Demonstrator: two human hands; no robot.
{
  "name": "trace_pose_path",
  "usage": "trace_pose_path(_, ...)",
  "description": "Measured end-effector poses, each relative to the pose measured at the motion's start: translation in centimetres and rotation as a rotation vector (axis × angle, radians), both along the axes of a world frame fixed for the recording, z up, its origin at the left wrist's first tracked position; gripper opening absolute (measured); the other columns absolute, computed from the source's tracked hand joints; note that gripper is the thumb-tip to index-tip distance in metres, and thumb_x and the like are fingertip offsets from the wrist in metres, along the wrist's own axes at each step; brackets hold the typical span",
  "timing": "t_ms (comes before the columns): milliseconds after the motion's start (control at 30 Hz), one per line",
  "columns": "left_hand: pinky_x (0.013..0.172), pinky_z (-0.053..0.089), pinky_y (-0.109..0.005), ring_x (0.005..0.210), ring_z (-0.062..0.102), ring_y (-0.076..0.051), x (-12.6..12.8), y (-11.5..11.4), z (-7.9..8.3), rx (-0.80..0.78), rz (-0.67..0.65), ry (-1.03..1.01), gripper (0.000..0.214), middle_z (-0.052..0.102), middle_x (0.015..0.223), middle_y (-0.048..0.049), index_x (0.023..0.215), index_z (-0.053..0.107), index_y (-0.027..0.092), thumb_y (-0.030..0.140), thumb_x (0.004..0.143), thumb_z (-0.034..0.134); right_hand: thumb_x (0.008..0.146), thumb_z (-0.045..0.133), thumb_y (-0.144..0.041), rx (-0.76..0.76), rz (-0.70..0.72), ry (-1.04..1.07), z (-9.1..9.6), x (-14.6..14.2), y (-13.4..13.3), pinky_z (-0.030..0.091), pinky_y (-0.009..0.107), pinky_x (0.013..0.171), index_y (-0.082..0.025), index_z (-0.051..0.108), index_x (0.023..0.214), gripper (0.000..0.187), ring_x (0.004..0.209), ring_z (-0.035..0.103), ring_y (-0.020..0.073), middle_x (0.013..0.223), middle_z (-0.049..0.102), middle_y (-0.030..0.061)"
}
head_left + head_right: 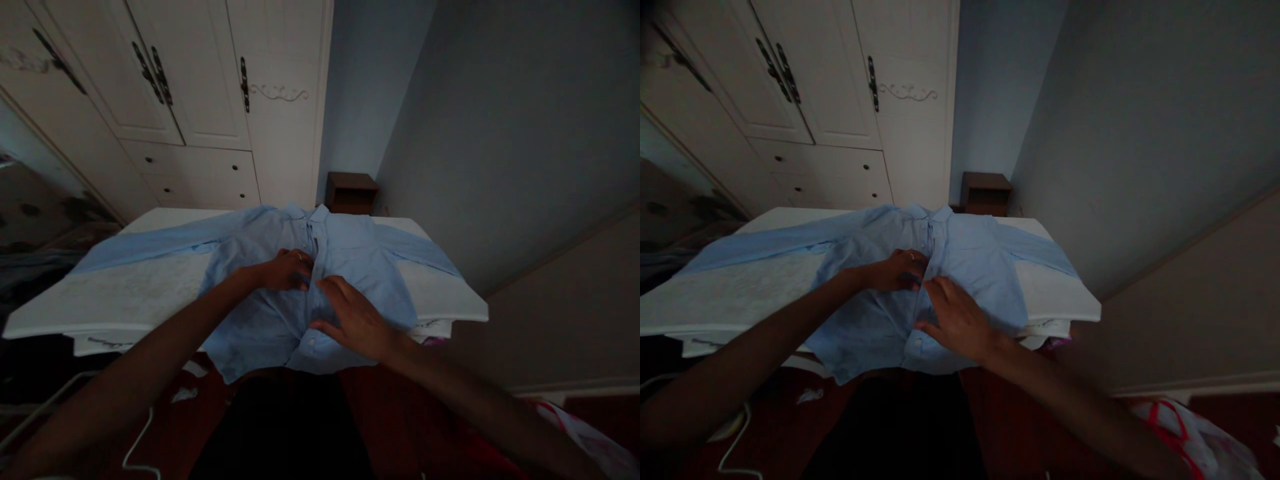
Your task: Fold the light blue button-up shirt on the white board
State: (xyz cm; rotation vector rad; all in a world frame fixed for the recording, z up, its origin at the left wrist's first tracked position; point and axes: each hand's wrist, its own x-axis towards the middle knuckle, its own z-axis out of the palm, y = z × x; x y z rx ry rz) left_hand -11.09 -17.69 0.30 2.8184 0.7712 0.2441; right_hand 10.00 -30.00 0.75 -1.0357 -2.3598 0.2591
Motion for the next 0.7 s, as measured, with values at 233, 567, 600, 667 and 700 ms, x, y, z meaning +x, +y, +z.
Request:
trace_pose_path(233, 0.095, 0.034, -0.039, 0.112, 0.056, -0.022, 0.2, 0.4, 0.2, 0.007, 0.027, -0.044, 0.007, 0.068, 0.108, -0.0025, 0.078, 0.072, 0.026, 0.022, 0.078, 0.066, 0.090, 0.056, -0.027, -0.098, -0.075, -0.002, -2.1, 0.4, -4.9, 0.055, 0.044, 0.081, -0.018, 0.053, 0.116, 0.028, 0.092, 0.061, 0.0247, 0.101, 0.062, 0.0104)
trace_pose_path(567, 0.085, 0.043, -0.032, 0.089, 0.064, -0.018, 0.7, 0.4, 2.2, -0.085, 0.103, -0.184, 0.019, 0.071, 0.091, -0.0038, 0.088, 0.068, 0.020, 0.027, 0.086, 0.050, 0.090, 0.045, -0.011, 0.121, 0.131, -0.004, 0.7, 1.9, 2.2, 0.054, 0.037, 0.088, -0.028, 0.051, 0.131, 0.046, 0.105, 0.060, 0.0195, 0.131, 0.050, 0.0090)
trace_pose_path(600, 0.086, 0.042, -0.033, 0.089, 0.063, -0.019, 1.1, 0.3, 1.9, -0.038, 0.125, -0.159, 0.019, 0.071, 0.088, -0.0035, 0.087, 0.068, 0.020, 0.025, 0.085, 0.050, 0.089, 0.047, -0.011, 0.131, 0.169, -0.046, 0.8, 1.8, 3.0, 0.054, 0.036, 0.086, -0.028, 0.055, 0.126, 0.042, 0.102, 0.061, 0.0188, 0.128, 0.053, 0.0080)
trace_pose_path(667, 0.089, 0.038, -0.038, 0.093, 0.062, -0.022, 2.0, 0.2, 1.2, 0.041, 0.167, -0.122, 0.018, 0.072, 0.088, -0.0038, 0.086, 0.068, 0.020, 0.021, 0.084, 0.050, 0.088, 0.051, -0.012, 0.144, 0.233, -0.154, 0.6, 1.6, 4.3, 0.054, 0.032, 0.080, -0.027, 0.063, 0.114, 0.033, 0.094, 0.062, 0.0174, 0.114, 0.060, 0.0057)
trace_pose_path(700, 0.090, 0.036, -0.040, 0.096, 0.061, -0.023, 2.4, 0.1, 0.8, 0.065, 0.182, -0.107, 0.018, 0.072, 0.089, -0.0043, 0.086, 0.068, 0.020, 0.020, 0.084, 0.050, 0.087, 0.052, -0.012, 0.150, 0.254, -0.205, 0.5, 1.6, 4.9, 0.054, 0.030, 0.076, -0.026, 0.066, 0.107, 0.028, 0.090, 0.062, 0.0166, 0.106, 0.061, 0.0047)
